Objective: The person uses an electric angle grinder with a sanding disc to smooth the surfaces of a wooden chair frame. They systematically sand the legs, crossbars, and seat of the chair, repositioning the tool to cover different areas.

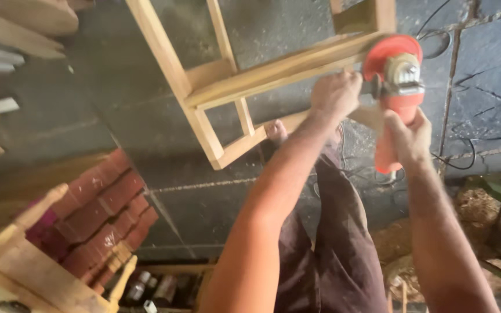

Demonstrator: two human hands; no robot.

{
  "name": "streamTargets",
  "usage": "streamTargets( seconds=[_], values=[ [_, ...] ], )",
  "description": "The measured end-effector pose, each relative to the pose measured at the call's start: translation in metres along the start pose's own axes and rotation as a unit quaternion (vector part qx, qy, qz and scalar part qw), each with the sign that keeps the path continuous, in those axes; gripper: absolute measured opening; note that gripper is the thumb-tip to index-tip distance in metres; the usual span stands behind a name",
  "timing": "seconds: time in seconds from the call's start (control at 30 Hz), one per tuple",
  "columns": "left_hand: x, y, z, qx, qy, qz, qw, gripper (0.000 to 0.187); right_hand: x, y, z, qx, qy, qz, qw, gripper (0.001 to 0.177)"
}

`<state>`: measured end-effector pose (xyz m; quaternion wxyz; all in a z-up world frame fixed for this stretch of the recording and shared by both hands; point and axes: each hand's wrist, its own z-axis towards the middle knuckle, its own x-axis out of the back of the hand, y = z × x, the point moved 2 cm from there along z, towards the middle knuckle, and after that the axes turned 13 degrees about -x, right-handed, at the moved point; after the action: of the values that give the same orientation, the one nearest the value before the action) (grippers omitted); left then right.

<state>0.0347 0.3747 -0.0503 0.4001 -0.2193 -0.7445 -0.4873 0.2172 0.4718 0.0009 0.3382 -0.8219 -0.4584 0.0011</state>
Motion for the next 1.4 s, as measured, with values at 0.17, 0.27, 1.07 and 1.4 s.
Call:
streamTargets(
  seconds=[0.17, 0.27, 1.07, 1.4],
  values=[
    [0.028, -0.039, 0.023, 0.016, -0.06, 0.038, 0.997, 0.015, -0.036, -0.02, 0.021, 0.009, -0.012, 0.071, 0.997, 0.037],
    [0.044, -0.059, 0.009, 0.007, -0.05, 0.06, 0.997, 0.018, -0.063, -0.021, 0.018, 0.018, -0.018, 0.109, 0.994, 0.039],
    [0.084, -0.117, -0.096, 0.119, -0.152, 0.088, 0.977, 0.018, -0.146, -0.045, -0.05, 0.005, -0.027, -0.092, 0.995, 0.055],
    [0.088, -0.145, -0.125, 0.139, -0.156, 0.076, 0.975, 0.019, -0.179, -0.07, -0.084, -0.016, -0.049, -0.031, 0.998, 0.049]
  ],
)
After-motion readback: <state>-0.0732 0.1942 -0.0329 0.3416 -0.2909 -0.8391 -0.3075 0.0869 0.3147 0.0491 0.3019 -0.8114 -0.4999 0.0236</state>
